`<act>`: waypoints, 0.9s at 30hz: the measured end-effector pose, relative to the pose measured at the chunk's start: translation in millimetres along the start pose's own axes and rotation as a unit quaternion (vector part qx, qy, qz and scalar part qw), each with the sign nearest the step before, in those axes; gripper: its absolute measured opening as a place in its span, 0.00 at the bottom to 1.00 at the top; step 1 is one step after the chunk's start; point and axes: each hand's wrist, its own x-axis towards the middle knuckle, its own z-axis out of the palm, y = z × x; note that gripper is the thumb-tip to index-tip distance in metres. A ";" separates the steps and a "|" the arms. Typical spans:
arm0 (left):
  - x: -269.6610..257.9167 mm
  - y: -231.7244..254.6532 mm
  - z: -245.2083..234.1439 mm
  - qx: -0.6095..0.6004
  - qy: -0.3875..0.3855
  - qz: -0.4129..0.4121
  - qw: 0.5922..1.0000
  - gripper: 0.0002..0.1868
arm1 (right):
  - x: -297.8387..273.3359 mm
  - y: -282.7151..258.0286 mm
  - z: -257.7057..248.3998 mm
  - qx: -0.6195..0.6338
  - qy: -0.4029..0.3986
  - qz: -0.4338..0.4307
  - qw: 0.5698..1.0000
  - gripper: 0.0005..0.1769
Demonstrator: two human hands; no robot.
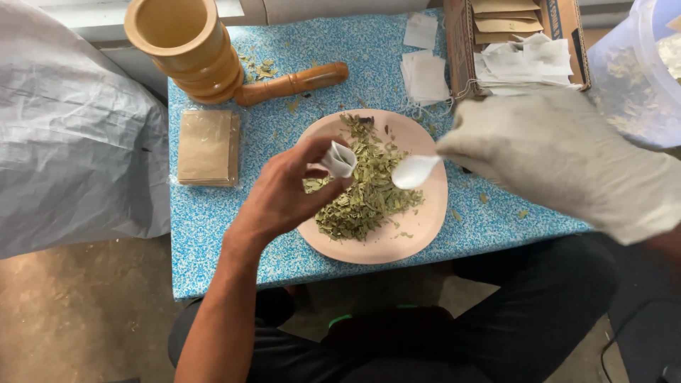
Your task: Manually filling small tea bags with dried leaves using a spoon and sealing them with a handheld heat sealer.
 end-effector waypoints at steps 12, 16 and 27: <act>-0.5 16.1 -23.1 -0.025 0.037 -0.033 0.998 0.20 | -2.0 19.3 151.6 0.162 -0.109 0.007 0.981 0.16; -1.3 18.1 -22.6 -0.025 0.029 -0.035 0.999 0.20 | 6.8 10.6 159.1 0.235 -0.051 -0.025 0.970 0.15; -0.4 17.2 -18.4 -0.018 -0.003 -0.066 0.998 0.24 | 24.0 1.8 176.4 0.275 0.125 -0.020 0.953 0.14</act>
